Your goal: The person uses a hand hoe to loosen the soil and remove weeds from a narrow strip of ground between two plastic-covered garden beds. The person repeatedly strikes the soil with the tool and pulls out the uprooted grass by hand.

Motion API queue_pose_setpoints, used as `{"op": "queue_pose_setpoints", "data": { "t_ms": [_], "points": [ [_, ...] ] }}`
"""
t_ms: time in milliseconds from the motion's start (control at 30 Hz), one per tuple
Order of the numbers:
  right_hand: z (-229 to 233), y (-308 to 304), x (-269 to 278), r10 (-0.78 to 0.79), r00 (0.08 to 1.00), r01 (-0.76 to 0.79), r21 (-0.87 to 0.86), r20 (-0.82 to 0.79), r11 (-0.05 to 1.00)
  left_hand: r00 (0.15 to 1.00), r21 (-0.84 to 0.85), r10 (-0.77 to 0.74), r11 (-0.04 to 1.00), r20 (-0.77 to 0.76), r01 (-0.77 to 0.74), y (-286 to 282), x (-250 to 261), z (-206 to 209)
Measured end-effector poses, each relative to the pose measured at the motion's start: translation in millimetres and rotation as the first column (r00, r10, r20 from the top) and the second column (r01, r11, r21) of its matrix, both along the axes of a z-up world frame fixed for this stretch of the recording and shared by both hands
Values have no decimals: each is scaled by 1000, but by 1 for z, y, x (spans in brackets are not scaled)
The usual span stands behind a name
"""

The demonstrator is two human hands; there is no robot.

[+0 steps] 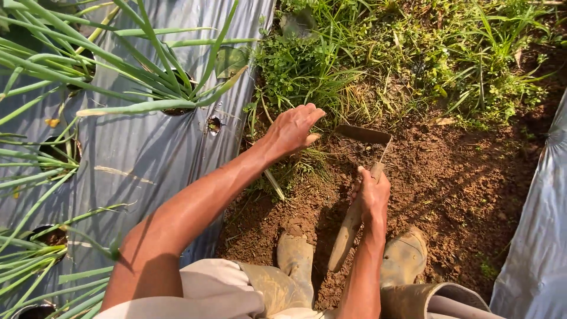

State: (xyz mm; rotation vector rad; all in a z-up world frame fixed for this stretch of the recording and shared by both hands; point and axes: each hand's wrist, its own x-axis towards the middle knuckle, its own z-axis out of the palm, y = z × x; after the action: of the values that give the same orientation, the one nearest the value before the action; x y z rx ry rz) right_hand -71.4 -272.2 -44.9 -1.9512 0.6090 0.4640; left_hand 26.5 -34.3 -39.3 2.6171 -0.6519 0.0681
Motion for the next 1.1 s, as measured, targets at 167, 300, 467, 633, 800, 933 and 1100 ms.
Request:
{"op": "queue_pose_setpoints", "data": {
  "t_ms": [167,300,467,633,800,933,1100],
  "points": [
    [-4,-34,-1,128,990,-106,272,-65,957,966,-111,-69,993,-250,43,-35,14,11],
    [17,-21,0,309,950,-307,291,42,906,887,-94,-76,995,-456,36,-55,18,11],
    [16,-8,-4,249,968,-243,249,7,937,818,-72,-78,996,-571,45,-49,12,-55],
    [3,5,-12,296,948,-307,95,113,947,813,-15,-36,999,-581,34,-8,15,-60],
    [24,41,-4,208,965,-200,-67,159,978,773,-126,95,967,-628,-221,29,14,-67],
    [16,36,9,113,961,-113,-17,251,994,792,-124,138,957,-594,-261,34,16,17],
    [27,30,10,-385,916,346,266,109,900,744,-53,167,964,-648,-262,12,10,62]
  ]
}}
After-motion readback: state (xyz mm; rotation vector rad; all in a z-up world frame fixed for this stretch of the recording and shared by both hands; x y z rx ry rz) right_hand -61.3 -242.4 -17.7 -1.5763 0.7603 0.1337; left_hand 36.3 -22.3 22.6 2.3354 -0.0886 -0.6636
